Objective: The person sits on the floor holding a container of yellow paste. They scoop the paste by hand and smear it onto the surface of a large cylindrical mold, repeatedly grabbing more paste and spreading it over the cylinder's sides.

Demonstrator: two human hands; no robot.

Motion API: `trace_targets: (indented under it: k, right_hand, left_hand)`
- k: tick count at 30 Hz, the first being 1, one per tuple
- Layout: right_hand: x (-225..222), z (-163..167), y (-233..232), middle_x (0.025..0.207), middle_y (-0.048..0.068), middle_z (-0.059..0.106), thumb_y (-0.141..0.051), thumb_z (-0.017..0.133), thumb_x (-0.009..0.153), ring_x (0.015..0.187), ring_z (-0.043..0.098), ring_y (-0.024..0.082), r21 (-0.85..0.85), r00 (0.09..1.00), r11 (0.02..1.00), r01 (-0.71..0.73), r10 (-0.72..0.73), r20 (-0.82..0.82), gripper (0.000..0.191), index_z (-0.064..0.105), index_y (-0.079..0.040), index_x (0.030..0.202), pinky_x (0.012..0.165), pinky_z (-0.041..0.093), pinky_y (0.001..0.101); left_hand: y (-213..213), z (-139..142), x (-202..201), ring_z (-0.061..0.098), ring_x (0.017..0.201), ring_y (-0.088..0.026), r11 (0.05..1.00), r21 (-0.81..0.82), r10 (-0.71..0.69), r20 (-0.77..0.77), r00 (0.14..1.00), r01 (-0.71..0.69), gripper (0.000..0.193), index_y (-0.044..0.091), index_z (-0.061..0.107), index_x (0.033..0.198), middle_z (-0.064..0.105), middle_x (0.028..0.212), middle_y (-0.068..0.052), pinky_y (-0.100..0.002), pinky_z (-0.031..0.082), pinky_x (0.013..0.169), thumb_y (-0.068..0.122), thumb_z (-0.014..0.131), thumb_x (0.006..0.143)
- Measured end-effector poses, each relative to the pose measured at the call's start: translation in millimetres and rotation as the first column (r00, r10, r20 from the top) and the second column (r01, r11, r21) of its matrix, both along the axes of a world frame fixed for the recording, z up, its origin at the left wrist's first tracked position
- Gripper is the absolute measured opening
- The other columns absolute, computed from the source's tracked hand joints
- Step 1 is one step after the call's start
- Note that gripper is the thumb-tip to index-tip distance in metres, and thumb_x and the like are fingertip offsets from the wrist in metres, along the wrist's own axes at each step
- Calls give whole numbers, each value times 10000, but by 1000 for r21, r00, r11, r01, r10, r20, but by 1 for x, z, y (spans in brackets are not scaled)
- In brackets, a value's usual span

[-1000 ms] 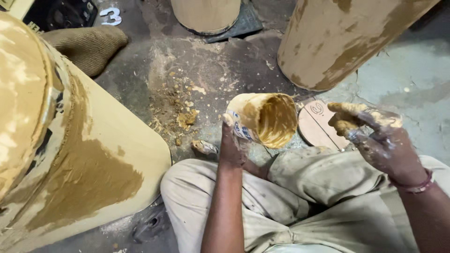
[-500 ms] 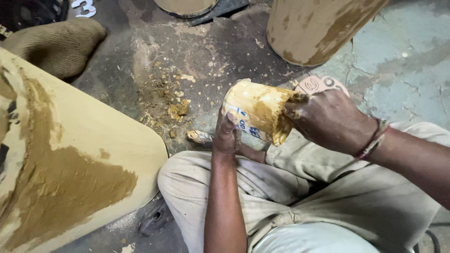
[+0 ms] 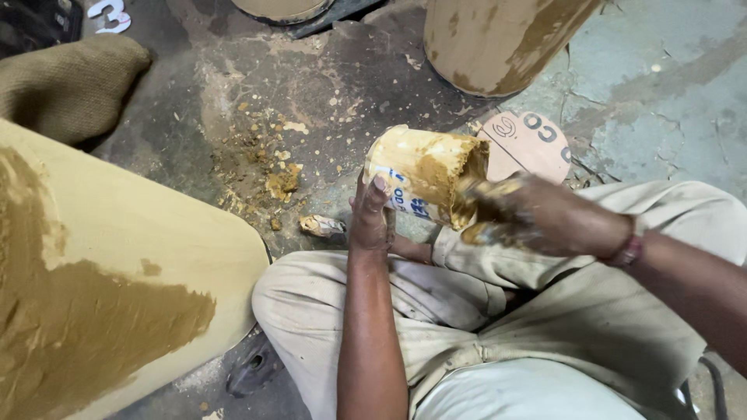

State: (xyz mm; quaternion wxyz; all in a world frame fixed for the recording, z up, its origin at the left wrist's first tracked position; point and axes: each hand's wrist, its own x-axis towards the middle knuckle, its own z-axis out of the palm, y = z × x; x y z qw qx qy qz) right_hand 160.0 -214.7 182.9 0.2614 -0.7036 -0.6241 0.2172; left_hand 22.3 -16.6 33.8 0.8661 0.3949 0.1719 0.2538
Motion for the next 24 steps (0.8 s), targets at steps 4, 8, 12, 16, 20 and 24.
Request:
trace_targets:
  k: [4,8,12,16,20,24]
  right_hand:
    - [7,8,-10,902,56,754,-406,804,870,676,695,284,-169,850,940,296,-178,495,294,710,-213,1072,566,530,426]
    - [-1,4,-6,1022,73,767,-312,717,911,695,704,284,3,770,984,181,-143,622,229,688,-221,1119,585,548,433]
    - [-20,4,-6,889,83,766,-278,720,821,685,711,310,17,802,984,175,-153,577,452,725,-230,1270,584,551,455]
    - [-36,4,-6,921,125,760,-230,776,770,688,698,358,-116,899,960,255,-191,395,526,708,-234,1292,578,538,482]
    - [-45,1,-1,897,146,740,-162,763,784,774,703,362,60,973,975,212,-217,77,542,650,-122,1312,657,554,474]
    - [-45,9,1,947,184,734,-109,738,743,795,695,379,135,987,980,143,-152,56,633,624,-105,1365,686,555,477]
  left_hand:
    - [5,-5,-2,603,1214,-244,998,-61,-28,96,995,34,809,35,490,1482,608,1344,-118,-410,493,1045,451,775,849]
    - [-1,-8,1,633,1216,-244,1000,12,-18,105,994,17,845,20,499,1482,638,1346,-132,-378,504,1064,460,783,819]
    - [-12,-18,2,643,1179,-282,970,-244,48,129,991,-15,906,-115,506,1452,641,1332,-186,-398,519,1035,475,807,834]
    - [-16,-30,4,649,1153,-289,957,-277,114,89,990,-85,933,-114,506,1427,641,1310,-174,-418,539,998,512,810,806]
    - [-13,-37,-2,651,1196,-298,946,-324,89,180,980,-27,940,-74,487,1461,634,1349,-171,-426,548,1017,563,791,841]
    - [-5,-36,-7,643,1231,-309,948,-315,42,250,967,41,958,-57,460,1490,621,1386,-166,-445,544,1054,559,804,842]
